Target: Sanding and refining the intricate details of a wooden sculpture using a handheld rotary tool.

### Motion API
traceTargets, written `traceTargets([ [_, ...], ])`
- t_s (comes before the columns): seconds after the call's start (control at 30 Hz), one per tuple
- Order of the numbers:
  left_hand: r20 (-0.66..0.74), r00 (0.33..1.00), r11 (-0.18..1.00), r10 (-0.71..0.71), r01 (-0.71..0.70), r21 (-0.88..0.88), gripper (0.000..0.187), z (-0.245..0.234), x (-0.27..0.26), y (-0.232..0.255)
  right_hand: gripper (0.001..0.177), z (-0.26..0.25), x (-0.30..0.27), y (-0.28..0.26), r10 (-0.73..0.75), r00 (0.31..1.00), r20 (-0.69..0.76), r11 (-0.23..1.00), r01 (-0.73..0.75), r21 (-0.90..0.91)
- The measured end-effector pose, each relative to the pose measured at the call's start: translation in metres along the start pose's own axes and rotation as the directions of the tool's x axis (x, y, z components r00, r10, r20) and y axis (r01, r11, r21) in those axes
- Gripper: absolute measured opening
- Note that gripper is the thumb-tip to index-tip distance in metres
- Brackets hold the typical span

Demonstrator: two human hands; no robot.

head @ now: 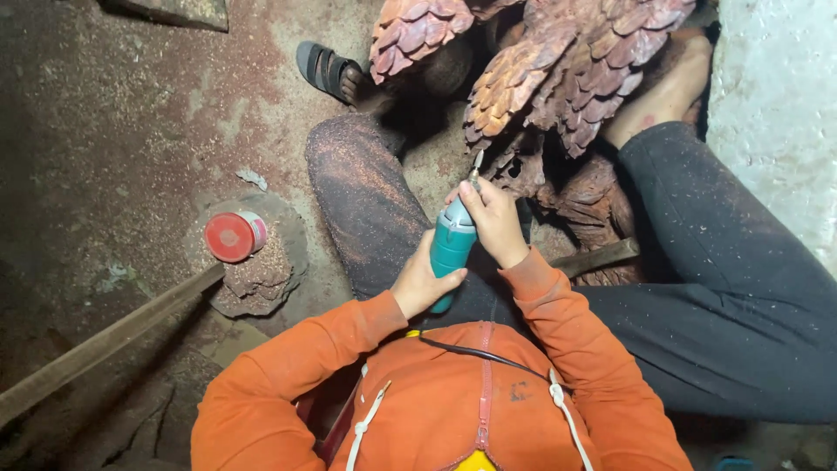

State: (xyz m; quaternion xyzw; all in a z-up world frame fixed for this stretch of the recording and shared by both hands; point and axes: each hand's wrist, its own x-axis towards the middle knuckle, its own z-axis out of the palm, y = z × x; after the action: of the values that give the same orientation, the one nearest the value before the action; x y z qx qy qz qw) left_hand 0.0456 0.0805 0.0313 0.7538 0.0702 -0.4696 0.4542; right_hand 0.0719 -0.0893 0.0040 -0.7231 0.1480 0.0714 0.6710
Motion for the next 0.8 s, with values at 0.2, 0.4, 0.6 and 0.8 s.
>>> traceTargets([
  [0.2, 0.006, 0.999, 0.974, -0.044, 0.041, 0.221, 0.081, -0.042, -0.006, 0.008, 0.043, 0.01, 0.001, 0.025, 0.096, 0.995, 0.009, 0.994, -0.096, 0.051],
  [0.4, -0.023, 0.999, 0.967, -0.047, 0.051, 0.25, 0.085, -0.051, -0.007, 0.028, 0.05, 0.018, 0.02, 0.022, -0.006, 1.0, -0.006, 0.998, 0.007, 0.063],
  [0.6, -0.027, 1.0, 0.966, -0.015, 0.021, 0.258, 0.087, -0.058, -0.002, 0.022, 0.051, 0.018, 0.022, 0.011, 0.027, 1.0, -0.015, 0.997, -0.026, 0.077],
  [0.8, -0.013, 1.0, 0.963, -0.003, 0.006, 0.27, 0.086, -0.063, -0.004, 0.028, 0.052, 0.019, 0.026, 0.024, -0.032, 0.999, -0.001, 0.997, 0.032, 0.066],
])
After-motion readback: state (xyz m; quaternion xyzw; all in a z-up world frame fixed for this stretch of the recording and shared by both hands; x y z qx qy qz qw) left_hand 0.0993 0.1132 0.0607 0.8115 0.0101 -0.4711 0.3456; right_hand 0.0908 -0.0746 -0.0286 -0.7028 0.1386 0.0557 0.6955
